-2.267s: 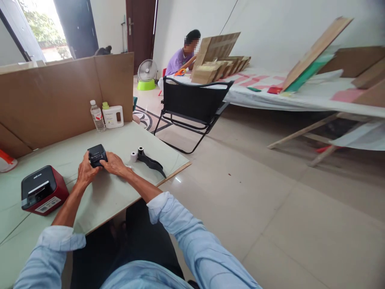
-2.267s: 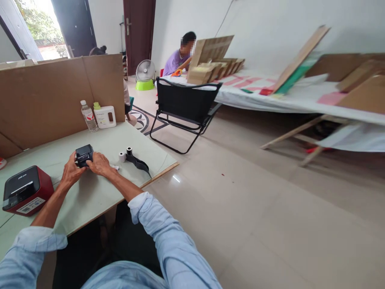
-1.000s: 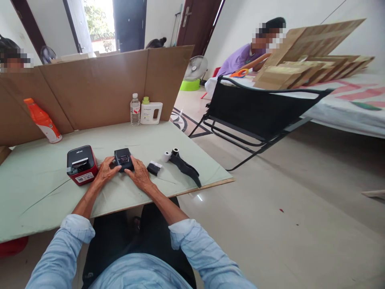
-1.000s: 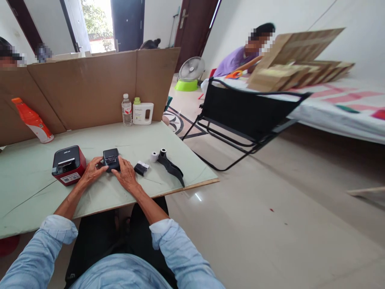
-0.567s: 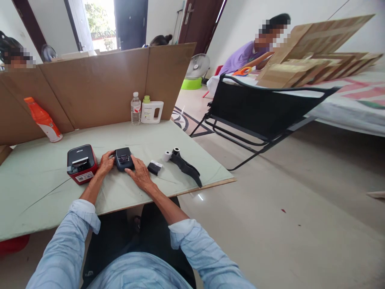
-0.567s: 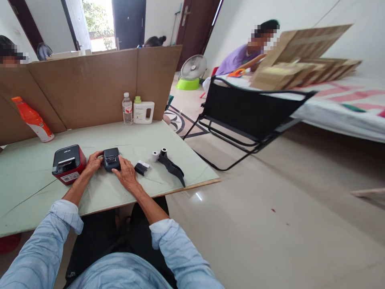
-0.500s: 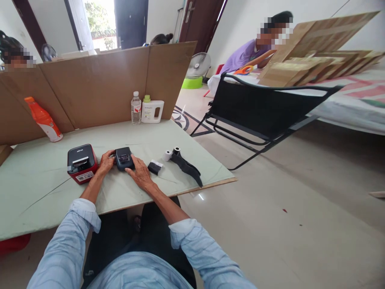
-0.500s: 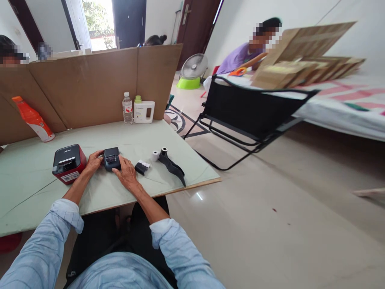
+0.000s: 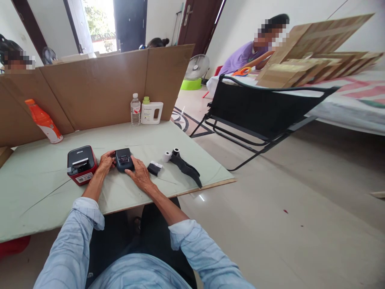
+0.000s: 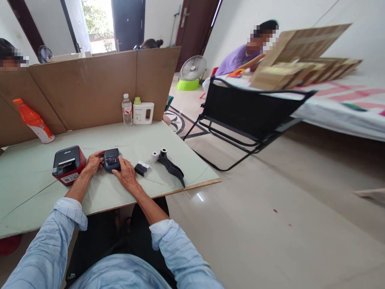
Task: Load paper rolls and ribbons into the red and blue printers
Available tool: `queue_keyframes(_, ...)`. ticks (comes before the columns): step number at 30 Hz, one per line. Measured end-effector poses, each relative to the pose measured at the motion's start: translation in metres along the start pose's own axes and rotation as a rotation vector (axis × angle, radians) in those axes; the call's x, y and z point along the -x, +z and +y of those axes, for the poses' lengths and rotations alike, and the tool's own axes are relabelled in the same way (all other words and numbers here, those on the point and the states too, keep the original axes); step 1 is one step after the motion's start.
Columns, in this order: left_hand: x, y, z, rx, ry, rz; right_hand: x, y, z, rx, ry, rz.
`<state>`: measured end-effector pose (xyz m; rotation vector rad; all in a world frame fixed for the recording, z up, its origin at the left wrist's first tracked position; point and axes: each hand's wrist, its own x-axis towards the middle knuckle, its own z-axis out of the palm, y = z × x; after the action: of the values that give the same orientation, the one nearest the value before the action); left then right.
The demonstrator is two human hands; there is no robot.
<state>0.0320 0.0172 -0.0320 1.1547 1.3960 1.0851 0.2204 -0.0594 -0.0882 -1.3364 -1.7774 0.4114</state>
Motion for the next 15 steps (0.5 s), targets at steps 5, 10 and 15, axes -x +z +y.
queue_keyframes(5, -0.0036, 0.0000, -0.0016, 0.004, 0.000, 0.008, 0.0008, -0.0003, 0.0002, -0.001, -0.013, 0.005)
queue_keyframes(10, -0.0040, 0.0000, -0.0016, -0.004, 0.002, 0.013, 0.0008, -0.0010, 0.0005, -0.020, -0.009, 0.006)
queue_keyframes(15, -0.0053, 0.0018, -0.0003, -0.041, 0.008, 0.038, -0.0004, -0.0008, -0.0002, -0.018, 0.008, 0.000)
